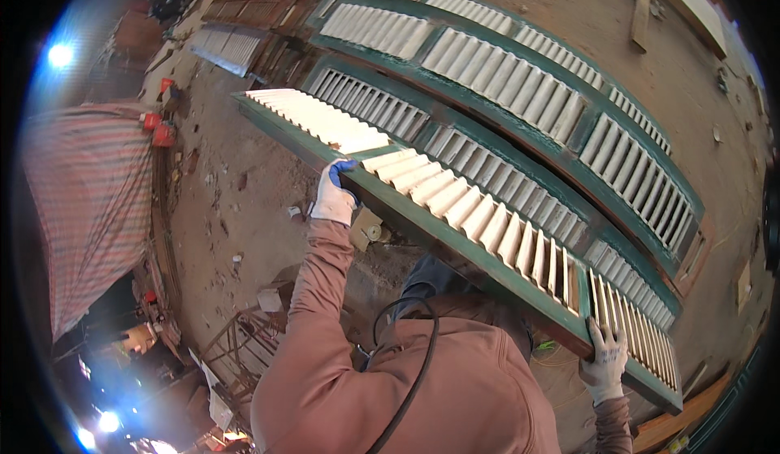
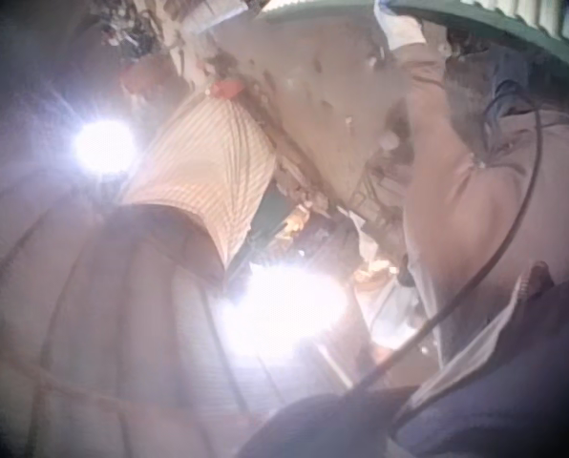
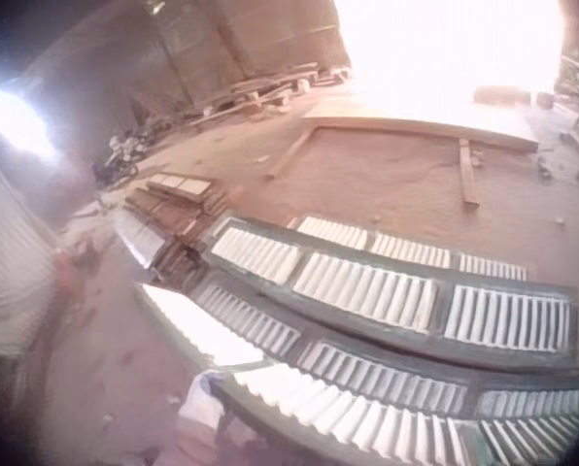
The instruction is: The person lifts and stacks several large wooden louvered panels in a workshop, then uses a spray gun to apply a reddish-brown finish to one panel. The person moves around the workspace to position the panels and operates the spray gun with both hands.
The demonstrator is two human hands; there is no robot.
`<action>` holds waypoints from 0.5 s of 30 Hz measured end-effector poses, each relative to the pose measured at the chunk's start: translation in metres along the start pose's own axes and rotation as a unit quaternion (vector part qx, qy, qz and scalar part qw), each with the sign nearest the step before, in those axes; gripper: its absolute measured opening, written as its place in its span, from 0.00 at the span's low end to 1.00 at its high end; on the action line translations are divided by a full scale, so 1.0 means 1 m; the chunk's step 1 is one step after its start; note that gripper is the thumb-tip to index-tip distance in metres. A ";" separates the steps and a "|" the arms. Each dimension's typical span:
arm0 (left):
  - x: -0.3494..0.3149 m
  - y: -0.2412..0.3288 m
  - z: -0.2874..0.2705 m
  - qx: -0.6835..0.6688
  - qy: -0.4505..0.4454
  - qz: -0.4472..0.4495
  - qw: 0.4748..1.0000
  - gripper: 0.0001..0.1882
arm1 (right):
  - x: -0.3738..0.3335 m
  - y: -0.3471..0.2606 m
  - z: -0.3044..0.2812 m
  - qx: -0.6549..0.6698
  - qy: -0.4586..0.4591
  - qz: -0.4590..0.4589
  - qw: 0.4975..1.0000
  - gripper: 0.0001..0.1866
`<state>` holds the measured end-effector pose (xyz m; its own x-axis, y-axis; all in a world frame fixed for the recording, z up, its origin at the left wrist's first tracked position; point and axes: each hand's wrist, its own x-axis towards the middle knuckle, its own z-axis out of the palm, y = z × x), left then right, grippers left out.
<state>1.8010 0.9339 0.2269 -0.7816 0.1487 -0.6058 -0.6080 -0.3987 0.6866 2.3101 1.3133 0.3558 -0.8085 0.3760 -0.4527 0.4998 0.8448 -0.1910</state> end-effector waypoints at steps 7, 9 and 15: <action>-0.026 0.001 -0.003 -0.047 0.018 -0.083 0.995 0.12 | -0.001 0.015 -0.025 0.023 -0.075 -0.015 0.997 0.41; 0.000 -0.005 -0.021 -0.052 0.016 -0.031 0.998 0.13 | 0.010 0.012 -0.040 0.019 -0.103 -0.023 0.994 0.40; 0.007 -0.007 0.055 0.167 0.149 0.081 0.971 0.23 | 0.053 0.047 -0.059 0.080 -0.127 -0.024 0.988 0.35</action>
<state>1.7924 0.9878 0.2402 -0.8264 -0.1794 -0.5337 -0.5300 -0.0717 0.8449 2.2729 1.3956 0.3746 -0.7383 0.2128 -0.6400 0.5226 0.7804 -0.3434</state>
